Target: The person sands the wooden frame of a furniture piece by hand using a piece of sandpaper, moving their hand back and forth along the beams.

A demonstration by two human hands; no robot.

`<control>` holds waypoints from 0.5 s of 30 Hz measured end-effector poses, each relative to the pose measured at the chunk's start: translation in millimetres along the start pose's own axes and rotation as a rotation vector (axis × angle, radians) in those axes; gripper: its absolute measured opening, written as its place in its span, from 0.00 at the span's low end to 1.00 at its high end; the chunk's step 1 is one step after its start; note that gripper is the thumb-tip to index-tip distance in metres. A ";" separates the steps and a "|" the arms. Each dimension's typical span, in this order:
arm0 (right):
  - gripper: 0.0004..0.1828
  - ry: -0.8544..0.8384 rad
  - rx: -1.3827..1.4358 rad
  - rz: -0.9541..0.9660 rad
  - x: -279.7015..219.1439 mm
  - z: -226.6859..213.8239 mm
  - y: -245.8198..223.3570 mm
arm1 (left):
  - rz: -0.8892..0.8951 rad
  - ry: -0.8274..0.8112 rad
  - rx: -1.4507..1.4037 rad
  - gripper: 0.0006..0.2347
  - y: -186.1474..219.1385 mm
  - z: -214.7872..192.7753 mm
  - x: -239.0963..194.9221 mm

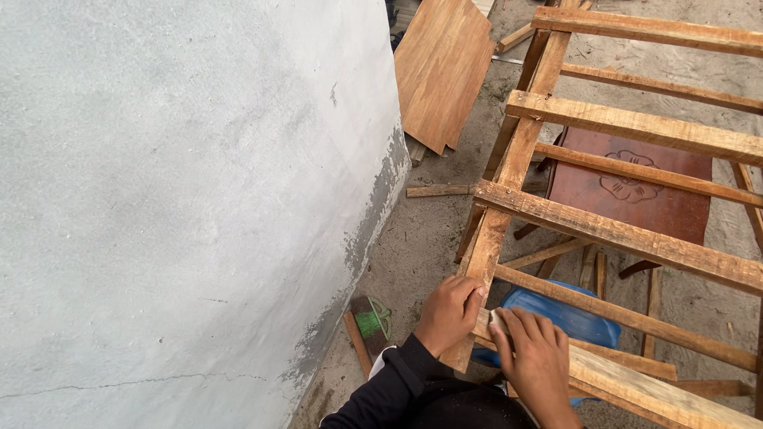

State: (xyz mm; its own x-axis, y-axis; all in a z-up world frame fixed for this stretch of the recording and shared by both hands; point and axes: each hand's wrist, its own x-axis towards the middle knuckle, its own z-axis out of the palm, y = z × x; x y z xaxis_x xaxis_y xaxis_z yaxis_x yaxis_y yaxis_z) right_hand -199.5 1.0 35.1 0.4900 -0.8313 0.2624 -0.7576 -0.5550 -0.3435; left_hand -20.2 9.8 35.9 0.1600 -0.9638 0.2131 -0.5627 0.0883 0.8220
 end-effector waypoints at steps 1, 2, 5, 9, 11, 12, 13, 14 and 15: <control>0.20 -0.001 -0.020 0.012 -2.4 -1.6 1.3 | -0.014 -0.011 -0.032 0.09 -0.2 -1.3 -0.4; 0.22 -0.022 -0.014 -0.004 -1.9 2.9 -0.2 | -0.013 -0.004 -0.040 0.09 -0.5 -3.5 -2.0; 0.26 -0.044 0.015 -0.081 6.4 22.9 -7.8 | 0.003 0.027 -0.030 0.09 -0.4 -7.2 -2.9; 0.24 -0.053 0.084 -0.150 19.2 30.9 -24.5 | 0.020 0.085 -0.030 0.11 -3.8 -9.8 -0.2; 0.24 -0.128 0.097 -0.095 21.3 17.2 -21.1 | 0.016 0.095 -0.048 0.12 -5.1 -6.8 1.9; 0.24 -0.181 0.088 -0.046 20.2 7.7 -16.7 | 0.015 0.089 -0.046 0.13 -4.7 -4.3 1.0; 0.25 -0.234 0.079 0.005 20.4 2.0 -15.3 | 0.014 0.082 -0.045 0.13 -4.1 -2.8 -0.1; 0.24 -0.217 0.105 0.015 21.2 0.3 -17.6 | 0.021 0.078 -0.029 0.13 -3.3 -2.3 -1.6; 0.22 -0.200 0.132 0.026 23.2 -0.1 -18.4 | 0.027 0.074 -0.014 0.14 -2.6 -1.6 -0.9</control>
State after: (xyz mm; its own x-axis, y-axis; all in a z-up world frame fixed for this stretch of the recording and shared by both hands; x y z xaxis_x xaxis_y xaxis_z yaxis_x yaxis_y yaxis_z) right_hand -174.3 -8.0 47.7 0.5567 -0.8275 0.0726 -0.7147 -0.5217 -0.4658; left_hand -17.6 10.9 34.5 0.2049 -0.9397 0.2737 -0.5567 0.1181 0.8223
